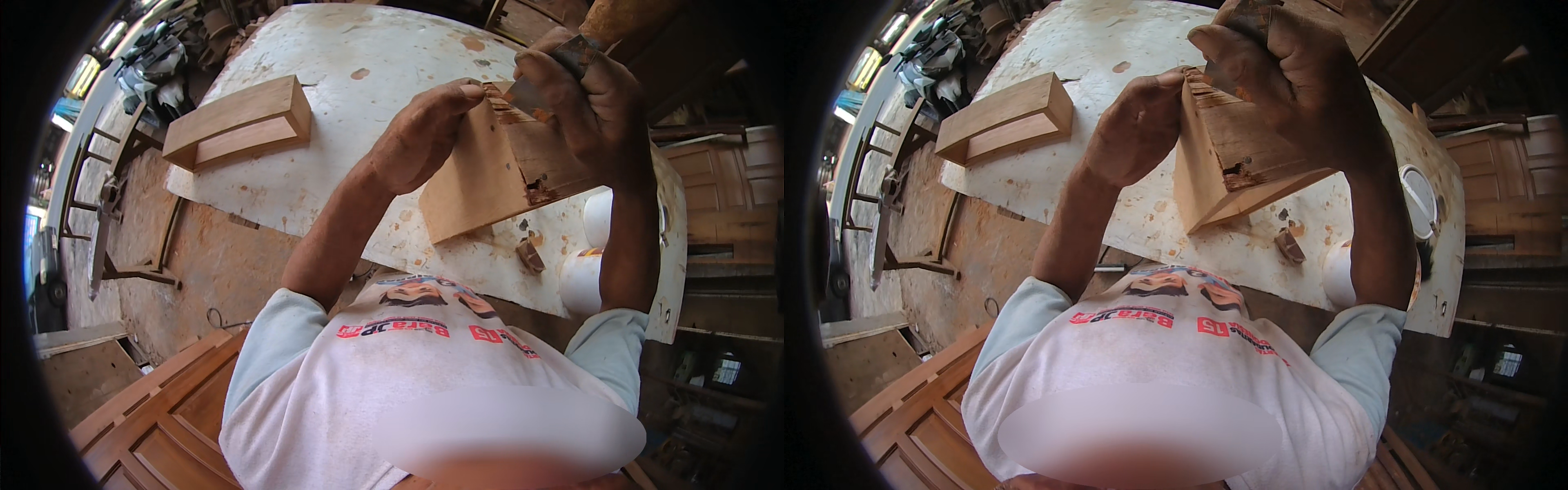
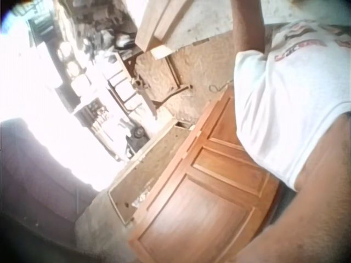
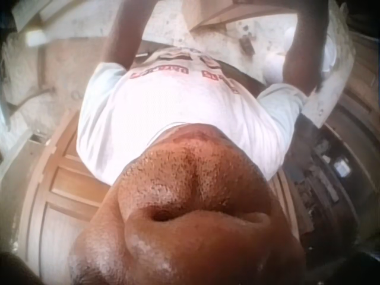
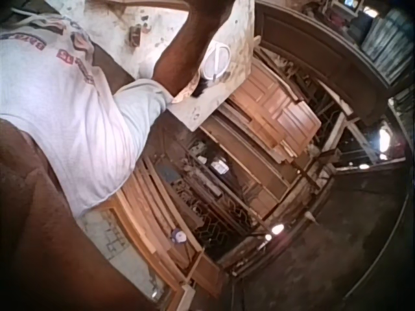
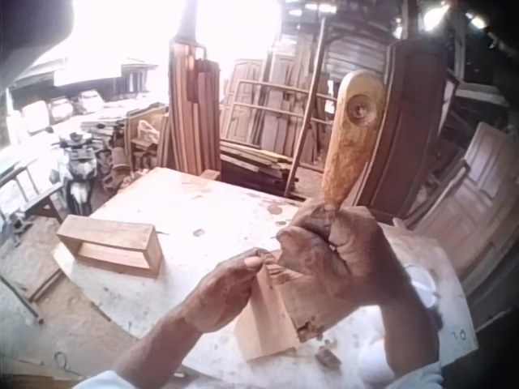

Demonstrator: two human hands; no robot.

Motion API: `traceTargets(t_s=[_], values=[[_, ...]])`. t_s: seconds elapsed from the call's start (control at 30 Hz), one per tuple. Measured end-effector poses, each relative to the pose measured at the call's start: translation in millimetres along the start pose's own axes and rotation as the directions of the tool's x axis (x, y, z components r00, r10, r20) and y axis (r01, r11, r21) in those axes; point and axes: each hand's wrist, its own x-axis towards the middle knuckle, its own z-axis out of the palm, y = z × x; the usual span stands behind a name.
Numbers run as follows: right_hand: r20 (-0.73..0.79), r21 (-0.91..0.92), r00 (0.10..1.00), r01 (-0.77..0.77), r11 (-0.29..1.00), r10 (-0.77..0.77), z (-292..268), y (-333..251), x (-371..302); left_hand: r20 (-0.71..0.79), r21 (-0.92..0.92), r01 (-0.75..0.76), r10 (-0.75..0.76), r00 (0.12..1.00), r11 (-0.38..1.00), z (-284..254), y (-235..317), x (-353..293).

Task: The person applies adhesive from a bottle to the joints of a wooden frame, holds the pieces together to set, and uses a putty knife to scrape away excess wood filler or glue from the surface.

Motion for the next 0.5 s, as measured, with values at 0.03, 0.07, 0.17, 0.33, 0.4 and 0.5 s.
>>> traceTargets(t_s=[0.03,0.07,0.17,0.33,0.4,0.5], values=[[-0.007,-0.018,1.0,0.008,1.0,-0.008,1,0,-1,-0.012,0.025,-0.009,0.009,1.0,1.0,-1,0,-1],[-0.008,-0.023,0.999,0.042,0.999,-0.042,1,2,0,-0.023,0.046,-0.014,0.015,1.0,0.999,-4,-2,-1],[-0.068,0.02,0.995,0.077,0.997,-0.075,-1,2,-1,-0.049,0.079,0.011,-0.007,0.999,0.997,-2,0,-1],[-0.272,-0.124,0.948,0.135,0.983,-0.165,-26,-10,-16,-0.081,0.102,0.07,-0.061,0.995,0.992,-3,2,-1],[-0.444,-0.095,0.892,0.043,0.995,-0.081,-34,-9,-32,-0.067,0.087,0.073,-0.067,0.995,0.994,-6,0,-1],[-0.639,0.216,0.76,0.031,0.976,0.117,-72,-3,-73,0.013,-0.016,-0.042,0.042,0.999,0.999,-10,-10,3]])
